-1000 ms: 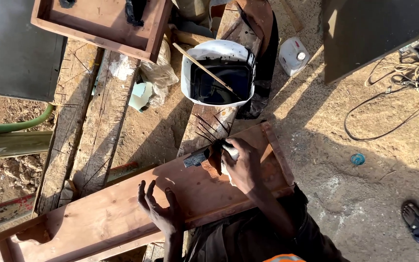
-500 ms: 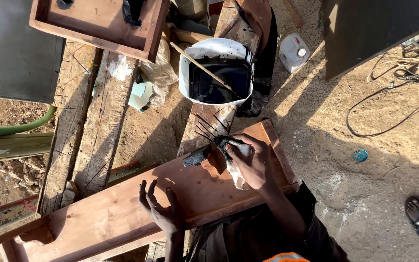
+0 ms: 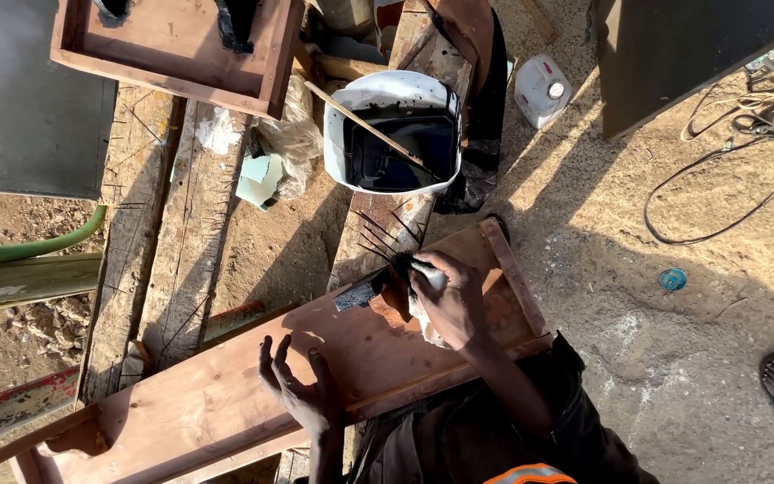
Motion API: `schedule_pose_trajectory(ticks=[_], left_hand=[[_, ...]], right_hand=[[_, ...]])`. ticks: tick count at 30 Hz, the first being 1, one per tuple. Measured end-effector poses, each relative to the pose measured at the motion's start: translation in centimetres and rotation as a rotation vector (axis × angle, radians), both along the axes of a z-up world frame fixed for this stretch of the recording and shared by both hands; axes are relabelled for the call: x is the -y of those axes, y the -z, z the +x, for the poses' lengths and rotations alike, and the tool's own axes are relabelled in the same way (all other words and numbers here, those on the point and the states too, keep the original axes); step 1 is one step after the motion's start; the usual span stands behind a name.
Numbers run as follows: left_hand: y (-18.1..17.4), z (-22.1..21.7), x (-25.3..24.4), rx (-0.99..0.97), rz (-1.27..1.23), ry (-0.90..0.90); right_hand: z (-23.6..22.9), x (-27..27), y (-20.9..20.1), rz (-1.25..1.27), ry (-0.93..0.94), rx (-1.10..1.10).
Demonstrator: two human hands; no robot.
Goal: Applying dark stain to a wooden board using a rag in a workshop environment.
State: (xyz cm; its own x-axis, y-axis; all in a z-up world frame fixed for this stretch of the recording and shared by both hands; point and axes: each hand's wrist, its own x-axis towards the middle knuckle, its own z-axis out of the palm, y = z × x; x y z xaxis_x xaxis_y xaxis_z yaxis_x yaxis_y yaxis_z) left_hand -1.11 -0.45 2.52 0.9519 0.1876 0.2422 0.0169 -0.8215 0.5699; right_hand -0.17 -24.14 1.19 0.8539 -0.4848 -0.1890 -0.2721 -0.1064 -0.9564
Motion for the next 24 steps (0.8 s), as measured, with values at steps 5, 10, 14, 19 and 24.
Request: schedule_pose_trajectory(ticks=[5, 10, 14, 19, 24], left_hand=[[-0.3, 0.0, 0.3, -0.032, -0.028, -0.019], [-0.3, -0.1, 0.2, -0.048, -0.056, -0.030], [-0.2, 0.0, 0.0, -0.057, -0.067, -0.048], [0.4, -0.1, -0.3, -0.036, -0.079, -0.050], [0.2, -0.1, -0.4, -0.006, -0.090, -0.024]], right_hand=[[0.2, -0.1, -0.7, -0.200, 0.012, 0.169], [0.3, -0.8, -0.7, -0.581, -0.115, 0.138], [0.3, -1.0, 0.0, -0.599, -0.134, 0.116], [0.0, -0.3, -0.1, -0.587, -0.159, -0.005], [0.4, -1.1, 0.1, -0.648, -0.199, -0.043]])
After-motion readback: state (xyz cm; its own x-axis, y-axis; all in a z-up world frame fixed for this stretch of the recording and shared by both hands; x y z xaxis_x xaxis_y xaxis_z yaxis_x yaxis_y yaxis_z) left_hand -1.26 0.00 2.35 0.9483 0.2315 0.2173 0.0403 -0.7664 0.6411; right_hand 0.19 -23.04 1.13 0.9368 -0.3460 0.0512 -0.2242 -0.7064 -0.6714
